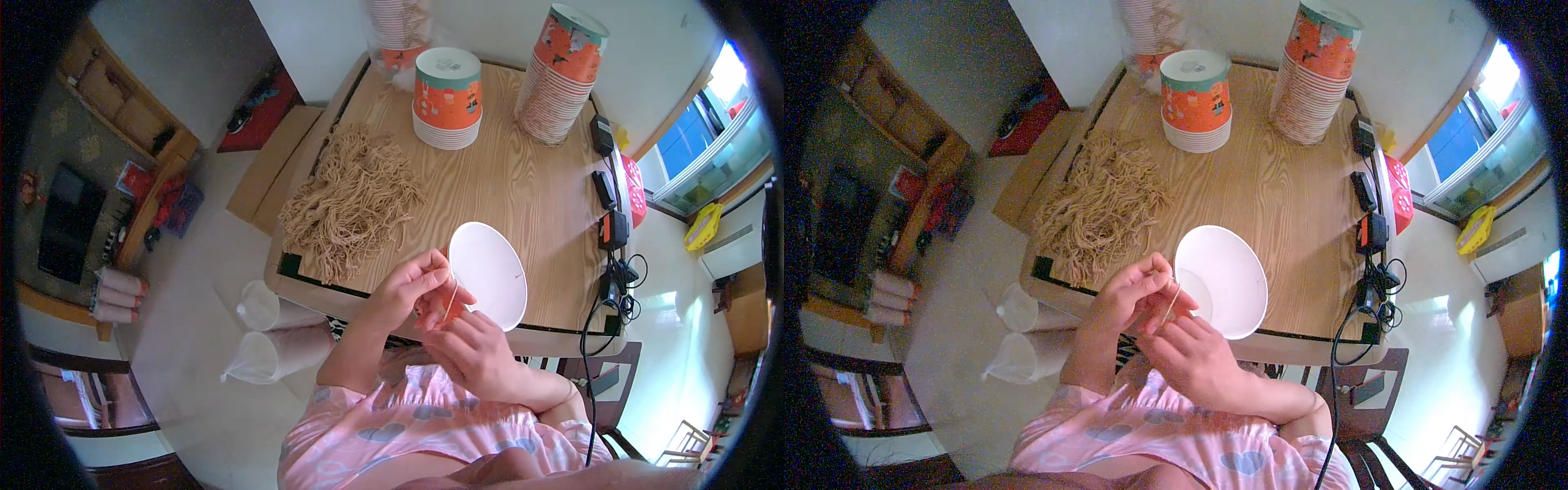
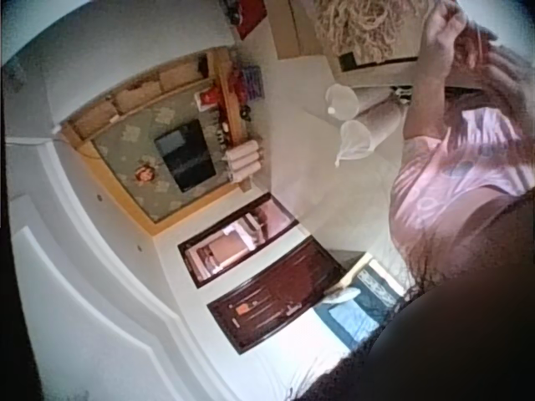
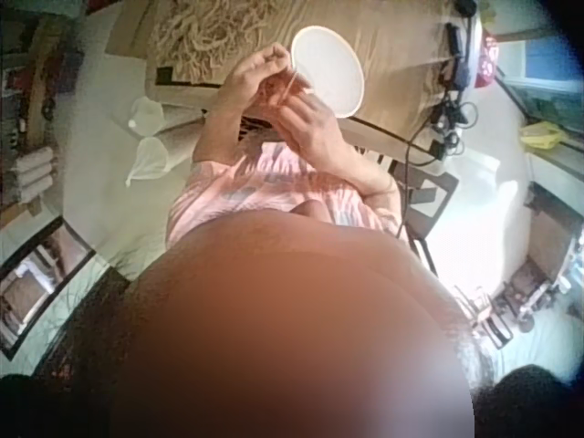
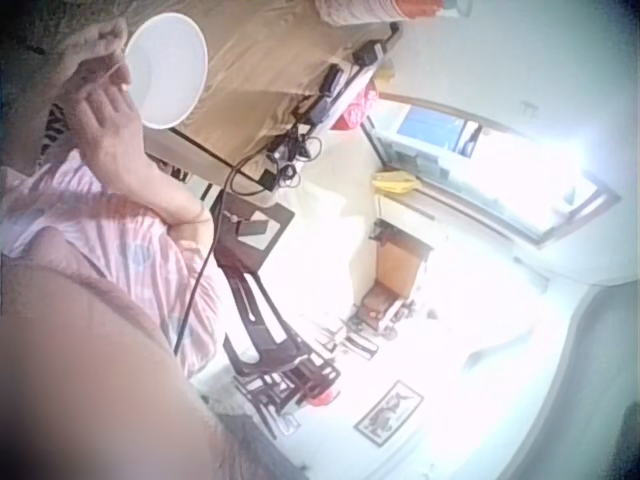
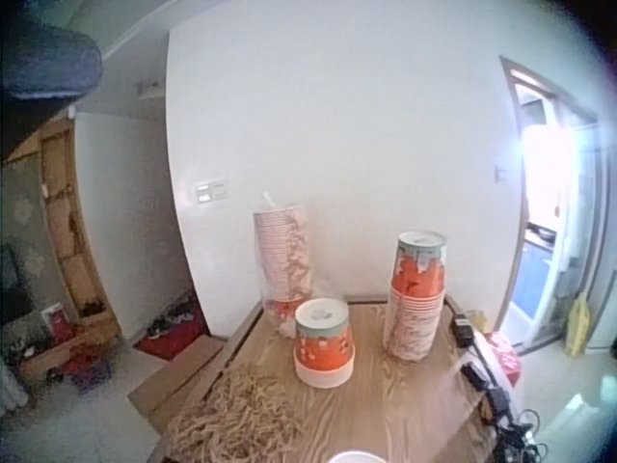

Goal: Attaching string handles to paper buckets for packaging.

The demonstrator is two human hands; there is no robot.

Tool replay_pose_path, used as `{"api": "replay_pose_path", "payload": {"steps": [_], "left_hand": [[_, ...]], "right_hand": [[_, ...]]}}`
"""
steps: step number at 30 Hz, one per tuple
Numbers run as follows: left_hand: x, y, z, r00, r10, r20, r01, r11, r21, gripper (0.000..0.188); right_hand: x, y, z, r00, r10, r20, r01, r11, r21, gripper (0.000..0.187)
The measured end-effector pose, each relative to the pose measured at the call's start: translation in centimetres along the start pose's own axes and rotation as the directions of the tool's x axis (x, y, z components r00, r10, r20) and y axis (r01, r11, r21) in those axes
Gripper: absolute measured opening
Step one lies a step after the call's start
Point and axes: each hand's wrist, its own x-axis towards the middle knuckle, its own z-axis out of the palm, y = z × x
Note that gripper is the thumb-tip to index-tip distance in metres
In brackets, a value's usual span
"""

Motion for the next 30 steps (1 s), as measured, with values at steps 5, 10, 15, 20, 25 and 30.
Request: {"api": "replay_pose_path", "payload": {"steps": [5, 10, 15, 20, 25, 30], "left_hand": [[1.3, -1.0, -0.9, 0.996, -0.078, 0.045, 0.088, 0.957, -0.278, 0.016], [2.2, -1.1, -1.5, 0.999, 0.005, -0.047, 0.008, 0.960, 0.280, 0.009], [3.5, -1.4, -1.7, 0.989, 0.127, -0.081, -0.064, 0.842, 0.536, 0.008], [5.3, -2.1, -2.8, 0.975, 0.218, -0.052, -0.111, 0.670, 0.734, 0.009], [5.8, -3.5, -3.7, 0.913, 0.396, -0.098, -0.232, 0.702, 0.673, 0.011], [5.8, -4.8, -2.3, 0.974, 0.177, -0.141, -0.053, 0.784, 0.619, 0.009]], "right_hand": [[-0.3, -0.7, 1.7, 0.952, -0.019, 0.305, 0.056, 0.992, -0.112, 0.028], [-0.2, -0.9, -0.4, 0.948, -0.069, 0.311, 0.100, 0.991, -0.085, 0.041], [-0.1, 3.3, -4.3, 0.997, 0.069, 0.022, -0.060, 0.956, -0.286, 0.032], [0.2, 9.8, -5.2, 0.839, 0.482, -0.253, -0.536, 0.810, -0.236, 0.027], [-1.8, 9.1, -4.5, 0.821, 0.562, -0.106, -0.569, 0.821, -0.056, 0.017], [-3.1, 8.4, -5.5, 0.825, 0.539, 0.168, -0.529, 0.842, -0.104, 0.017]]}}
